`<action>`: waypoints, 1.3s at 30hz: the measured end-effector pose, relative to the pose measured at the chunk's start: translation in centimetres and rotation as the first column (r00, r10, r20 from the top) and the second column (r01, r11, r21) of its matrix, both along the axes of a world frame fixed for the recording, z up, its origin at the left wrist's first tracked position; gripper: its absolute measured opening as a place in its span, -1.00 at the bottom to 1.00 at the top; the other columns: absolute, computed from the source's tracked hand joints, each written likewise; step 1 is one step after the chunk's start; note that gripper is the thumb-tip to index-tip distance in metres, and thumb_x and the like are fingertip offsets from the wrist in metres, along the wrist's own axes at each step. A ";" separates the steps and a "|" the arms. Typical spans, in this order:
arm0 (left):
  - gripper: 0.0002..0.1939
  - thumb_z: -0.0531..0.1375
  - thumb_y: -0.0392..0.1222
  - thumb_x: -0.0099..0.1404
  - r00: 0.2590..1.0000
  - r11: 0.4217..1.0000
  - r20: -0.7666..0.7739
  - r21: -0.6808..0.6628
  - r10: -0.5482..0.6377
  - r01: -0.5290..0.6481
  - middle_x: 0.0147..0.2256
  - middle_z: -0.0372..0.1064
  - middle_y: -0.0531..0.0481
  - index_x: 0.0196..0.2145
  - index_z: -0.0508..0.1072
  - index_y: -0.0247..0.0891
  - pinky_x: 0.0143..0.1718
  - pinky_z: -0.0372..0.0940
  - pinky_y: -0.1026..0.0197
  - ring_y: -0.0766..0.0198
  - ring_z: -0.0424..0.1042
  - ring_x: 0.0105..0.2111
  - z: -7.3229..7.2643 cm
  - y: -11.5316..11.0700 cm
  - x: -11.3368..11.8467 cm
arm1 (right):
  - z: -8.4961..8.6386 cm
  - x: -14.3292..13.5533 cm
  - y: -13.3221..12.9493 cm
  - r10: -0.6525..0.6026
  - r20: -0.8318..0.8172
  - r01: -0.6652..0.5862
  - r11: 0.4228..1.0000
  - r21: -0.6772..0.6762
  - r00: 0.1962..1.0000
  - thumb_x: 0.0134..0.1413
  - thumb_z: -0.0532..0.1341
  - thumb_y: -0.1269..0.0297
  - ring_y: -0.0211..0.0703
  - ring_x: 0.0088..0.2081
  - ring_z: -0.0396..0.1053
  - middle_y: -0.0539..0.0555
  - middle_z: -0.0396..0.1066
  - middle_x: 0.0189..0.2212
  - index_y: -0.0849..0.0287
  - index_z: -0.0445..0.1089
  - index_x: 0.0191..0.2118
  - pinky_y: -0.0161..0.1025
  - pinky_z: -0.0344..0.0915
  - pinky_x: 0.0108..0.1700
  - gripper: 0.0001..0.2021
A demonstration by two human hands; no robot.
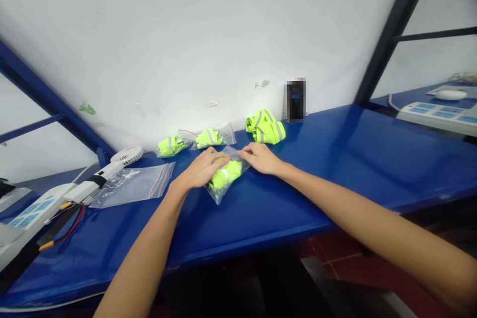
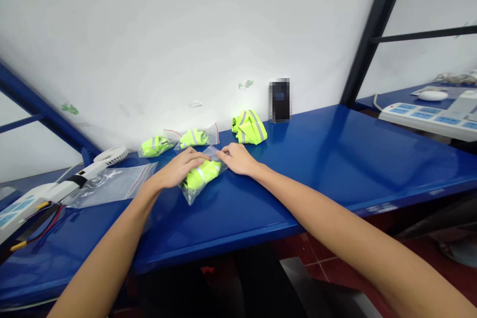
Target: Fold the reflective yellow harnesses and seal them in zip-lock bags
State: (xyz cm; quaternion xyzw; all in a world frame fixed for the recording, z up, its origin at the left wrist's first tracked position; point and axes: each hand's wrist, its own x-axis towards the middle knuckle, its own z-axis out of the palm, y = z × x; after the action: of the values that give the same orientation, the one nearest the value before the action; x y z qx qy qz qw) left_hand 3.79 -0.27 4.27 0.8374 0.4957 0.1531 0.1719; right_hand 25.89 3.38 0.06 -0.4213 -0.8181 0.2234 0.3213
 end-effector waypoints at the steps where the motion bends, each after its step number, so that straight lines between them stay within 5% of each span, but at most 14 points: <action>1: -0.50 -0.11 0.10 0.39 0.999 0.996 0.046 -0.082 -0.022 0.026 -0.27 0.38 -0.04 -0.04 0.54 -0.11 -0.12 0.22 0.13 0.15 0.33 -0.25 0.2 0.0 0.0 | 0.0 -0.1 -0.1 0.022 0.002 -0.022 1.000 -0.019 1.000 0.19 0.15 0.18 -0.10 -0.29 0.43 0.11 0.53 -0.33 0.20 0.57 -0.32 -0.26 0.28 -0.23 -0.72; 5: -0.44 -0.07 0.17 0.34 0.979 0.964 0.202 -0.264 0.033 0.022 -0.51 0.31 0.03 -0.23 0.58 -0.26 -0.44 0.12 0.22 0.27 0.20 -0.51 -0.6 0.1 0.3 | -0.3 -0.1 -0.3 0.111 0.042 -0.110 0.993 -0.033 0.993 0.07 0.28 0.20 -0.07 -0.15 0.43 0.17 0.48 -0.14 0.20 0.54 -0.11 -0.23 0.30 -0.08 -0.71; 8: -0.50 0.07 0.20 0.25 0.960 0.974 0.172 -0.097 0.221 -0.207 -0.46 0.33 0.02 -0.19 0.54 -0.27 -0.41 0.13 0.23 0.24 0.28 -0.44 -2.0 0.8 0.5 | -0.5 0.0 -0.3 0.030 0.177 -0.031 0.999 0.006 0.984 0.07 0.29 0.13 0.08 0.01 0.34 0.25 0.38 -0.01 0.17 0.29 0.22 -0.04 0.25 0.04 -0.41; 11: -0.38 0.20 0.20 0.12 0.933 0.937 0.092 -0.017 0.348 -0.348 -0.36 0.37 -0.03 0.00 0.45 -0.28 -0.36 0.16 0.21 0.16 0.35 -0.37 -2.8 1.5 0.1 | -0.4 0.1 -0.2 -0.085 0.313 0.082 0.996 0.024 0.946 0.06 0.27 0.01 0.23 0.07 0.27 0.30 0.34 0.03 0.16 0.28 0.22 0.09 0.20 0.05 -0.37; 15: -0.47 0.26 0.16 0.06 0.950 0.954 0.104 -0.101 0.293 -0.283 -0.42 0.34 -0.02 -0.14 0.48 -0.32 -0.43 0.14 0.21 0.18 0.33 -0.44 -2.9 1.8 -0.5 | 0.0 0.0 -0.1 -0.062 0.261 0.087 0.993 -0.086 0.963 0.03 0.31 0.02 0.08 -0.11 0.39 0.19 0.48 -0.16 0.15 0.47 -0.03 -0.10 0.26 -0.09 -0.58; 18: -0.60 0.29 0.00 0.06 0.927 0.964 0.304 -0.214 0.218 -0.157 -0.44 0.30 0.07 -0.19 0.37 -0.26 -0.47 0.13 0.27 0.28 0.29 -0.48 -3.0 1.5 -0.1 | 0.2 -0.2 -0.1 -0.007 0.097 0.022 0.988 -0.154 0.995 -0.04 0.37 0.22 -0.11 -0.28 0.41 0.11 0.50 -0.26 0.21 0.47 -0.12 -0.26 0.26 -0.25 -0.67; 23: -0.50 0.33 -0.20 0.01 0.698 0.950 0.694 -0.306 0.176 0.064 -0.38 0.35 0.15 -0.15 0.18 -0.16 -0.40 0.21 0.33 0.38 0.36 -0.46 -3.9 1.1 1.1 | 0.1 0.0 0.0 -0.004 0.002 0.004 0.991 -0.134 1.000 -0.09 0.38 0.29 -0.15 -0.31 0.40 0.12 0.50 -0.27 0.26 0.46 -0.04 -0.27 0.25 -0.27 -0.58; 28: -0.58 0.34 -0.25 -0.05 0.599 0.933 0.750 -0.359 0.282 0.010 -0.40 0.45 0.06 -0.19 0.36 -0.25 -0.32 0.29 0.25 0.29 0.46 -0.42 -4.2 1.5 1.3 | 0.3 0.6 -0.3 0.126 -0.021 -0.128 0.988 -0.087 0.992 0.03 0.28 0.28 -0.13 -0.27 0.41 0.08 0.51 -0.26 0.20 0.50 -0.13 -0.27 0.24 -0.23 -0.75; 34: -0.75 0.29 -0.23 0.00 0.538 0.922 0.774 -0.387 0.334 -0.015 -0.44 0.52 0.00 -0.30 0.44 -0.29 -0.30 0.31 0.23 0.27 0.47 -0.42 -4.2 1.8 1.6 | 1.0 0.5 -0.8 0.062 0.030 -0.066 0.985 0.157 0.998 0.20 0.13 0.25 -0.19 -0.34 0.32 0.07 0.44 -0.39 0.20 0.48 -0.29 -0.27 0.15 -0.26 -0.80; 39: -0.74 0.32 -0.07 0.08 0.390 0.890 0.814 -0.454 0.430 -0.035 -0.30 0.53 -0.09 -0.36 0.46 -0.30 -0.19 0.37 0.16 0.24 0.50 -0.33 -4.4 2.0 1.6 | 0.7 0.5 -0.6 0.059 -0.018 -0.056 0.990 0.131 0.998 0.15 0.14 0.42 -0.25 -0.43 0.31 0.00 0.43 -0.45 0.21 0.38 -0.23 -0.32 0.12 -0.35 -0.90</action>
State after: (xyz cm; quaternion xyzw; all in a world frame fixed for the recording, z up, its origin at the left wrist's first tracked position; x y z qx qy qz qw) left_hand 5.36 1.73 -0.12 0.4961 0.4594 0.5039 0.5375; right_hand 26.41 2.81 0.75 -0.3731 -0.8393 0.1833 0.3504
